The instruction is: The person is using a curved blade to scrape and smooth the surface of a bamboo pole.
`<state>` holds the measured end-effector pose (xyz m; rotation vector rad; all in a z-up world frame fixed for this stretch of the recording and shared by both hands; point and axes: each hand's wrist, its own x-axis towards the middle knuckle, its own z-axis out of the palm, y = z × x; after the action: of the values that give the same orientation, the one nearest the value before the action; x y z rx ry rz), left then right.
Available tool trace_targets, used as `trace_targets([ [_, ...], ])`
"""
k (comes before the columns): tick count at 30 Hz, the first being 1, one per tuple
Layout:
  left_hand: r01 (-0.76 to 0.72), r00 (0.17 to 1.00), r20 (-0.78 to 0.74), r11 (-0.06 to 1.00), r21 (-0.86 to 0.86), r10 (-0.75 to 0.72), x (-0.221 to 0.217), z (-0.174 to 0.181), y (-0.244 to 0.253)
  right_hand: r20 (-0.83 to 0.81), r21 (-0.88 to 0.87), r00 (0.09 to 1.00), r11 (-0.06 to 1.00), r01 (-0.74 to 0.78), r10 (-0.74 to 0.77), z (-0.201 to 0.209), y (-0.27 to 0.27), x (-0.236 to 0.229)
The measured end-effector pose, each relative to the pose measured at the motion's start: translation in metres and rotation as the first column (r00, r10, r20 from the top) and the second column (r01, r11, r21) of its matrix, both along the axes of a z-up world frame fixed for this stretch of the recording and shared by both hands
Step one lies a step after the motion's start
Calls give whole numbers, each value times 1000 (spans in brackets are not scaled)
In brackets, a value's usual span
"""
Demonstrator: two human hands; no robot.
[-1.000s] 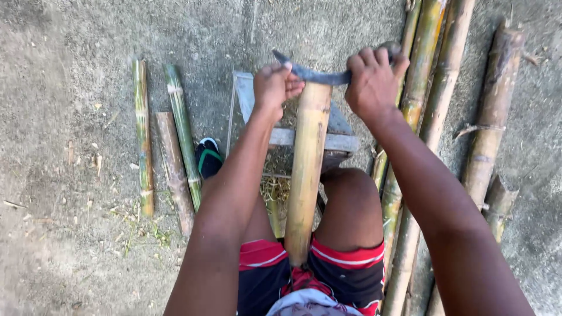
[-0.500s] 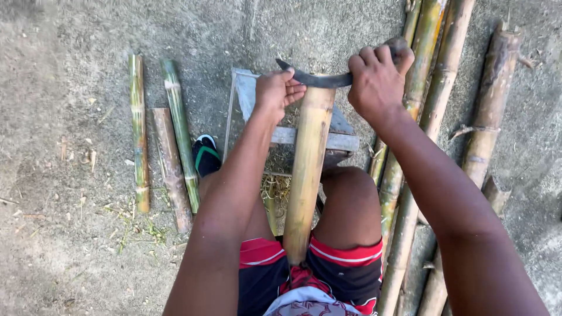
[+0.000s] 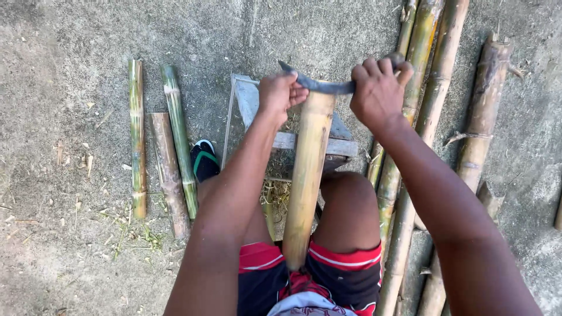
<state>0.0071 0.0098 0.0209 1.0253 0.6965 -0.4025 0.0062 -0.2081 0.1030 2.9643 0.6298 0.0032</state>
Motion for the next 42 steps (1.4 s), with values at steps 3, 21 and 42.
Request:
trace_targets([
  [3,19,1000,-23,991,134,-16,3,20,4,65,5,998,1000,-14,14,-15,-1,0],
  [21,34,986,149,962,272,-77,-8,11,-7,98,314,990,947,69,-104,-61,-13,-34],
  [42,-189,898,384,602,776,-213,3,45,-41,-279,601,938,725,337,-204,-101,-15,-22],
])
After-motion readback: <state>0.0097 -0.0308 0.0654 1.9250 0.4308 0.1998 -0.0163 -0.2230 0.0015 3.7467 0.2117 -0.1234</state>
